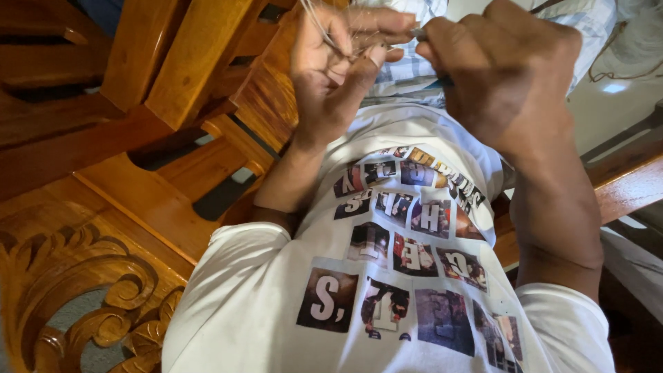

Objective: Preparing fishing gear by threading and tying fishing line using a small tool

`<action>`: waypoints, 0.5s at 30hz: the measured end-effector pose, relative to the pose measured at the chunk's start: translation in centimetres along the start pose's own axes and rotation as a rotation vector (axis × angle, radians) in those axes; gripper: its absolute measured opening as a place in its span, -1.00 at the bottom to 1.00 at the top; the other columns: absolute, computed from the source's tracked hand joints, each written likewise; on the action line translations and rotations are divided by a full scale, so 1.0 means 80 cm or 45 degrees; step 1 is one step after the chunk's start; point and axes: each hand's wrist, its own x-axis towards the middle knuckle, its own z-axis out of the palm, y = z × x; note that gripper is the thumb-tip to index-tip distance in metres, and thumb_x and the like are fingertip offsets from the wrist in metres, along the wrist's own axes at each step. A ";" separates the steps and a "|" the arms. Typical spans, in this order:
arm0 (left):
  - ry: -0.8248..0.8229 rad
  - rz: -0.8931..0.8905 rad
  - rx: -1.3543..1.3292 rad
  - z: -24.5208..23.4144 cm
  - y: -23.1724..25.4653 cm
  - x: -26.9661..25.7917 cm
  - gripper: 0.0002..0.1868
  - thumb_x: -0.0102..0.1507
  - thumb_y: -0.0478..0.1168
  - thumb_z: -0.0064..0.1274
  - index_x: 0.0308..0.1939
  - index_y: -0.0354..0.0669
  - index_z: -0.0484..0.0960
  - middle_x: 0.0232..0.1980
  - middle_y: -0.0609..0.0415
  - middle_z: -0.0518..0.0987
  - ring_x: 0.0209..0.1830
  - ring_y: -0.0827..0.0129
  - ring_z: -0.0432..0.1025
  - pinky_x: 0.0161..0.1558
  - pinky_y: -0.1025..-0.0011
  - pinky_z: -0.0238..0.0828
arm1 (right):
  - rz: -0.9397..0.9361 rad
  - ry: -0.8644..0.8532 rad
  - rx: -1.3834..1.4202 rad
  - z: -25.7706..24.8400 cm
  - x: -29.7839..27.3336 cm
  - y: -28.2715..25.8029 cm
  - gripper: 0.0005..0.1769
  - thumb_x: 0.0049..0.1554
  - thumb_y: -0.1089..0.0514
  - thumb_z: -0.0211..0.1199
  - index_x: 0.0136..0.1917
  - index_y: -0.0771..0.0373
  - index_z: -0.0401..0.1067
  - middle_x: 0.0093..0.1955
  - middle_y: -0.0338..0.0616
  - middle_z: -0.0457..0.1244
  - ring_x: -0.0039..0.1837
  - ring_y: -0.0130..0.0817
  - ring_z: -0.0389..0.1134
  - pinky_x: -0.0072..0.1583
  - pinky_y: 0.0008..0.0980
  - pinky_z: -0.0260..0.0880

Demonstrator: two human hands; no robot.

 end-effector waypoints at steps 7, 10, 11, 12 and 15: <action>-0.032 0.028 -0.131 0.004 0.004 -0.001 -0.86 0.38 -0.27 -0.14 -0.10 -0.18 0.22 0.03 0.05 0.37 0.06 -0.06 0.48 -0.01 0.27 0.58 | 0.398 -0.163 1.231 -0.033 0.022 -0.014 -0.88 0.25 0.42 0.37 -0.06 0.56 0.48 -0.17 0.11 0.33 -0.18 -0.25 0.33 -0.18 -0.40 0.19; 0.036 0.003 -0.138 0.012 0.013 -0.001 -0.85 0.37 -0.31 -0.15 -0.17 -0.14 0.17 -0.03 0.05 0.39 0.04 -0.03 0.49 0.01 0.35 0.56 | 0.536 -0.218 1.437 -0.032 0.026 -0.020 -0.86 0.14 0.46 0.39 -0.13 0.56 0.43 -0.11 0.15 0.33 -0.11 -0.26 0.37 -0.08 -0.46 0.33; 0.037 -0.001 -0.138 0.010 0.011 -0.001 -0.85 0.37 -0.31 -0.15 -0.17 -0.14 0.17 -0.03 0.05 0.39 0.04 -0.03 0.49 0.01 0.35 0.56 | 0.539 -0.218 1.439 -0.032 0.028 -0.022 -0.86 0.14 0.46 0.39 -0.13 0.56 0.43 -0.11 0.15 0.33 -0.11 -0.26 0.37 -0.08 -0.46 0.33; 0.009 0.022 -0.206 0.008 0.008 -0.001 -0.86 0.37 -0.35 -0.14 -0.16 -0.16 0.20 -0.03 0.00 0.42 0.06 -0.06 0.47 0.06 0.25 0.55 | 0.558 -0.253 1.508 -0.031 0.030 -0.023 -0.87 0.15 0.43 0.32 -0.15 0.57 0.39 -0.17 0.15 0.32 -0.14 -0.25 0.39 -0.12 -0.47 0.38; 0.011 0.048 -0.190 0.009 0.007 0.000 -0.85 0.34 -0.36 -0.09 -0.16 -0.19 0.23 -0.06 -0.05 0.49 0.03 0.01 0.49 0.02 0.31 0.55 | 0.589 -0.263 1.590 -0.023 0.030 -0.028 -0.84 0.20 0.38 0.22 -0.19 0.55 0.35 -0.26 0.10 0.30 -0.20 -0.30 0.37 -0.16 -0.49 0.37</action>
